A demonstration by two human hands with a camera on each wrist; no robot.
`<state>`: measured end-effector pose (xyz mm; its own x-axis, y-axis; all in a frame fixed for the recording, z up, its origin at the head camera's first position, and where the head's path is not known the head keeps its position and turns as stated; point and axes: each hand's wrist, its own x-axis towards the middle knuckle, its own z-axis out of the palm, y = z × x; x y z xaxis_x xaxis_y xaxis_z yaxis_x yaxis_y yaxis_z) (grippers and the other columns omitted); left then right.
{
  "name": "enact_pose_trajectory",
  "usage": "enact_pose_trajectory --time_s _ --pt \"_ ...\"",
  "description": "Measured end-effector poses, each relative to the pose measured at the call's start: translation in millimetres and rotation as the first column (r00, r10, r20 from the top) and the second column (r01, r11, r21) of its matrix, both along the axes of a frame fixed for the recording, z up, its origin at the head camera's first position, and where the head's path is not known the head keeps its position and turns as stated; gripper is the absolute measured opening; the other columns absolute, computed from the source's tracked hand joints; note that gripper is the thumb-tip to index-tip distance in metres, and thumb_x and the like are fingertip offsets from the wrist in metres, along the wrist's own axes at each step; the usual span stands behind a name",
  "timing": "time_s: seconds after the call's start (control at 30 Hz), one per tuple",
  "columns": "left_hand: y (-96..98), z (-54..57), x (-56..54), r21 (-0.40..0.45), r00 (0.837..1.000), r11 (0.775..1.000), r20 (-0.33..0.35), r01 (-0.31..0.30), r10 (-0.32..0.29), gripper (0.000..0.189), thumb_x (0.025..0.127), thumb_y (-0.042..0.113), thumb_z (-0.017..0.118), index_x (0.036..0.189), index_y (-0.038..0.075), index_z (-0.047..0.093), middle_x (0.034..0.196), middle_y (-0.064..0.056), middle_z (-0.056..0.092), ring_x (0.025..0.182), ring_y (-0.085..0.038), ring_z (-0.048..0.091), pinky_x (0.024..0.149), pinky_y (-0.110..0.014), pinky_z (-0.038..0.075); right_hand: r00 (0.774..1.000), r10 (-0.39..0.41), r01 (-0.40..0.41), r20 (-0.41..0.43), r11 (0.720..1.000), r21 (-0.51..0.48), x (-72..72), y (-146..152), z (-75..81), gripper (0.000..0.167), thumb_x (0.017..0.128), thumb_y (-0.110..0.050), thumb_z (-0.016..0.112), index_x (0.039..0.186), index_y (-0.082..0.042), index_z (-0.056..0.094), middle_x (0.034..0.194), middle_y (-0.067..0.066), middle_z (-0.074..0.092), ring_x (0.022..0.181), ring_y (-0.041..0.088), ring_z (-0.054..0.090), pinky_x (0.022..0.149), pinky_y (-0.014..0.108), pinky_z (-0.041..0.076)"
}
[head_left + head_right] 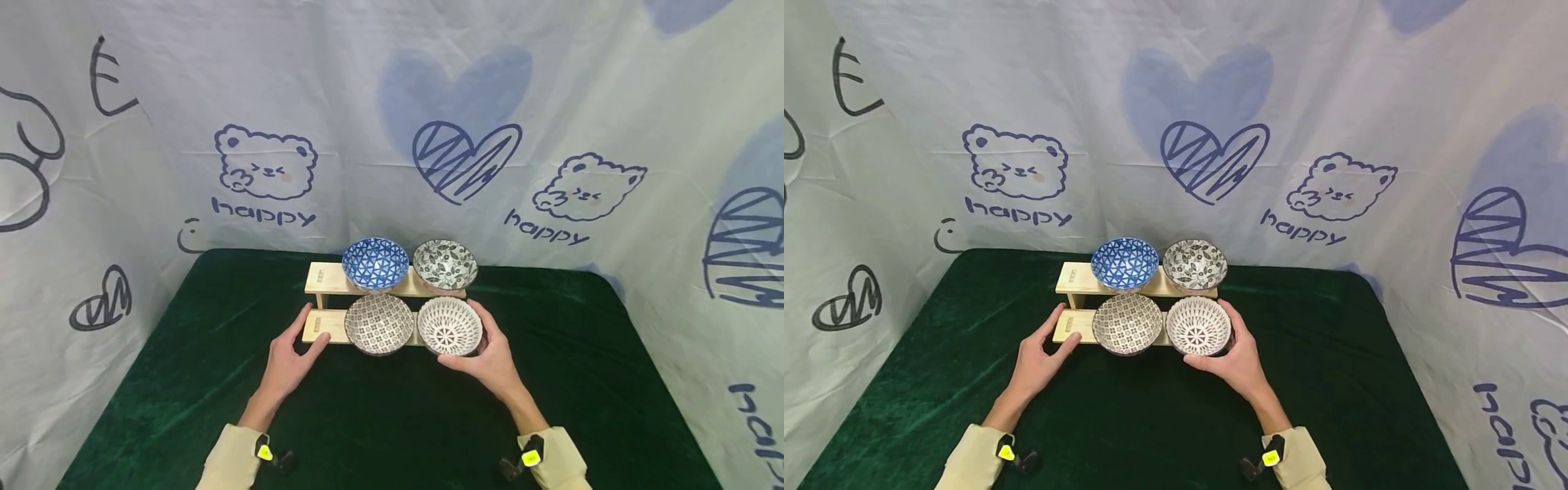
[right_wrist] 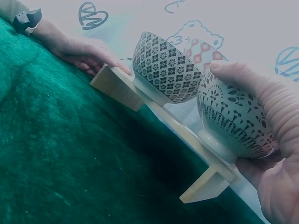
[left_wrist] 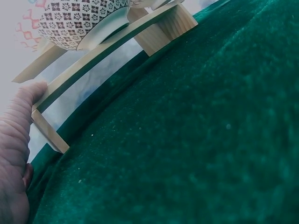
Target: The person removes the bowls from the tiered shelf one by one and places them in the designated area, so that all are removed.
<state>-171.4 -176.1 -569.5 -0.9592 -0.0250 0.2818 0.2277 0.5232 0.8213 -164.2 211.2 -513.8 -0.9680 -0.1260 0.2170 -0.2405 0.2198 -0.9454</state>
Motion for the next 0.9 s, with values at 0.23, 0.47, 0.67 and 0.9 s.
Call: enact_pose_trajectory --time_s 0.23,0.47,0.67,0.9 --pt "-0.4 -0.6 -1.0 -0.015 1.0 1.0 0.017 0.004 -0.003 0.079 0.098 0.043 0.073 0.163 0.015 0.038 0.163 -0.007 0.044 0.148 -0.034 0.045 0.12 -0.059 0.036 1.0 -0.002 0.002 -0.001 1.0 0.0 0.0 2 3.0 0.111 0.07 -0.001 0.095 0.161 -0.004 0.03 0.158 0.018 0.043 0.137 0.034 0.049 0.106 0.011 0.043" --pt "0.5 0.2 -0.2 -0.009 1.0 1.0 0.014 0.0 0.0 0.078 0.098 0.044 0.073 0.162 0.015 0.039 0.163 -0.007 0.044 0.148 -0.033 0.044 0.12 -0.058 0.036 1.0 -0.02 0.02 0.007 0.999 0.029 0.9 5 4.2 0.111 0.071 -0.003 0.095 0.161 -0.003 0.03 0.159 0.019 0.042 0.139 0.036 0.048 0.106 0.01 0.042" --pt "1.3 1.0 0.5 -0.01 1.0 1.0 0.014 0.0 0.0 0.078 0.098 0.044 0.072 0.162 0.014 0.04 0.163 -0.007 0.044 0.148 -0.033 0.045 0.12 -0.057 0.036 0.998 -0.054 0.054 0.015 0.998 0.013 4.7 11 4.2 0.111 0.071 -0.001 0.094 0.161 -0.003 0.03 0.161 0.017 0.04 0.143 0.034 0.044 0.107 0.01 0.04" --pt "1.2 1.6 0.2 -0.014 1.0 1.0 0.013 0.007 -0.007 0.078 0.1 0.045 0.07 0.163 0.012 0.038 0.166 -0.008 0.04 0.151 -0.033 0.04 0.121 -0.058 0.034 0.997 -0.078 0.078 -0.003 0.997 0.021 7.0 21 3.1 0.109 0.073 -0.001 0.093 0.162 -0.007 0.031 0.162 0.017 0.039 0.142 0.034 0.045 0.107 0.01 0.04"
